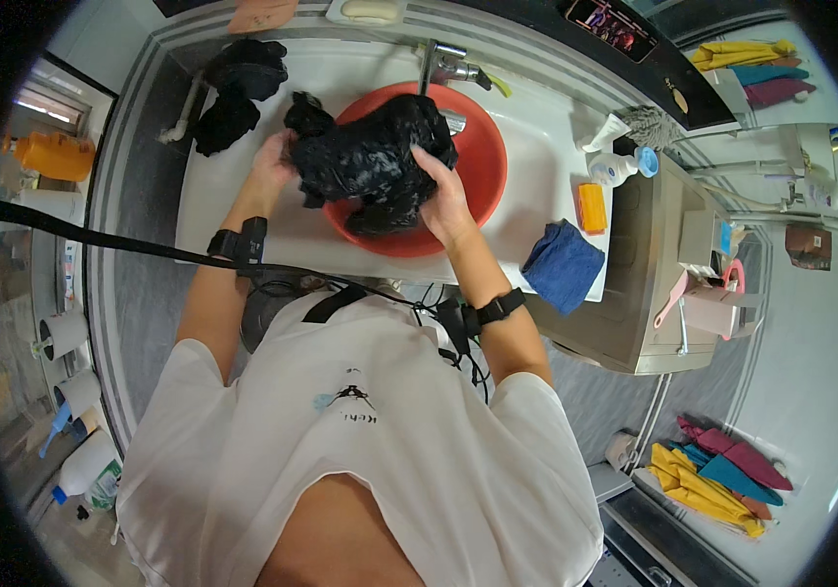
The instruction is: Hand washing a black piece of clothing in a basin in a bathroom sink.
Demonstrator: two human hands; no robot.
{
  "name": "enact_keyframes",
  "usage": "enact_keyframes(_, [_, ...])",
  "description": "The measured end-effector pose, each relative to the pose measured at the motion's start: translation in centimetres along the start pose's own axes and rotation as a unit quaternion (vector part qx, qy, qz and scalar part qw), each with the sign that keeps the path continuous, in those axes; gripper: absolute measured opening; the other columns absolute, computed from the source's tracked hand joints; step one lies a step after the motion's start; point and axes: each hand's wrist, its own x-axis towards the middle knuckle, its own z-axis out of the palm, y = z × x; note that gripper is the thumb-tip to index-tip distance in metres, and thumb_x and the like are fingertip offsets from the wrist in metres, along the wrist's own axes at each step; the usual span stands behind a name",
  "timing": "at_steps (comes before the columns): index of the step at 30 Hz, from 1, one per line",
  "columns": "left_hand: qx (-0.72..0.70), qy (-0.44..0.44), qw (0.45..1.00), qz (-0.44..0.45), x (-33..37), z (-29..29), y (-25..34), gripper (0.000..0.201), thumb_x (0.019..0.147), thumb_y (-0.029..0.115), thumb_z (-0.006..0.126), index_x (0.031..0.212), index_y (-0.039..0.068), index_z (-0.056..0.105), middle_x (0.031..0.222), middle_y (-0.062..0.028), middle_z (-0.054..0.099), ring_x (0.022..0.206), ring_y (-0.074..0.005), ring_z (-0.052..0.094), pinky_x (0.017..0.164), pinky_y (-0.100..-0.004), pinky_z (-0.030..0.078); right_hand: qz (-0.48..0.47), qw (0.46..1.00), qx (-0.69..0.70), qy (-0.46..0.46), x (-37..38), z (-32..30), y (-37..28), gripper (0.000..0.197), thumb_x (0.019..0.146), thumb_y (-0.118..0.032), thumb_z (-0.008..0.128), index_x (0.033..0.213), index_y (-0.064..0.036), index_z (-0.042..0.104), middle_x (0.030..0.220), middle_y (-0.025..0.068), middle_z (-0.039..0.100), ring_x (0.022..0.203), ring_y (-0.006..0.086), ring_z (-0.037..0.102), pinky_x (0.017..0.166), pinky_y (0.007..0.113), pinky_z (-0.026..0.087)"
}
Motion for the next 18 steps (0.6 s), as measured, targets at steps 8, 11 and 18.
enact_keyframes(8, [0.073,-0.027,0.997,-0.009,-0.5,3.3,2.1,0.011,0.071,-0.002,0.043,0.077,-0.002,0.053,0.080,-0.0125,0.058,0.079,-0.0280,0.060,0.075,-0.0437,0.052,0.084,0.943,-0.309,0.087,0.7,-5.8,2.5,0.062,0.073,-0.005,0.062,0.131,0.0010,0.040,0.123,0.0163,0.053,0.117,0.0276,0.049,0.098,0.037,0.038])
enact_keyframes(11, [0.114,-0.047,0.992,-0.029,-2.0,5.2,1.4,0.016,0.069,-0.002,0.043,0.081,-0.002,0.055,0.081,-0.0119,0.059,0.078,-0.0278,0.061,0.073,-0.0418,0.053,-0.051,0.783,-0.615,0.077,2.2,-7.0,3.7,0.074,0.075,-0.008,0.060,0.139,0.0037,0.025,0.139,0.0215,0.037,0.129,0.0307,0.037,0.102,0.035,0.032])
enact_keyframes(18, [0.295,-0.121,0.947,-0.033,-8.4,10.2,-1.1,0.025,0.068,-0.001,0.043,0.088,-0.001,0.058,0.084,-0.0119,0.061,0.075,-0.0260,0.061,0.068,-0.0372,0.053,-0.080,0.974,-0.211,-0.026,5.1,3.2,2.4,0.090,0.081,-0.030,0.071,0.141,-0.0023,0.010,0.130,0.0160,0.042,0.119,0.0236,0.045,0.097,0.035,0.039])
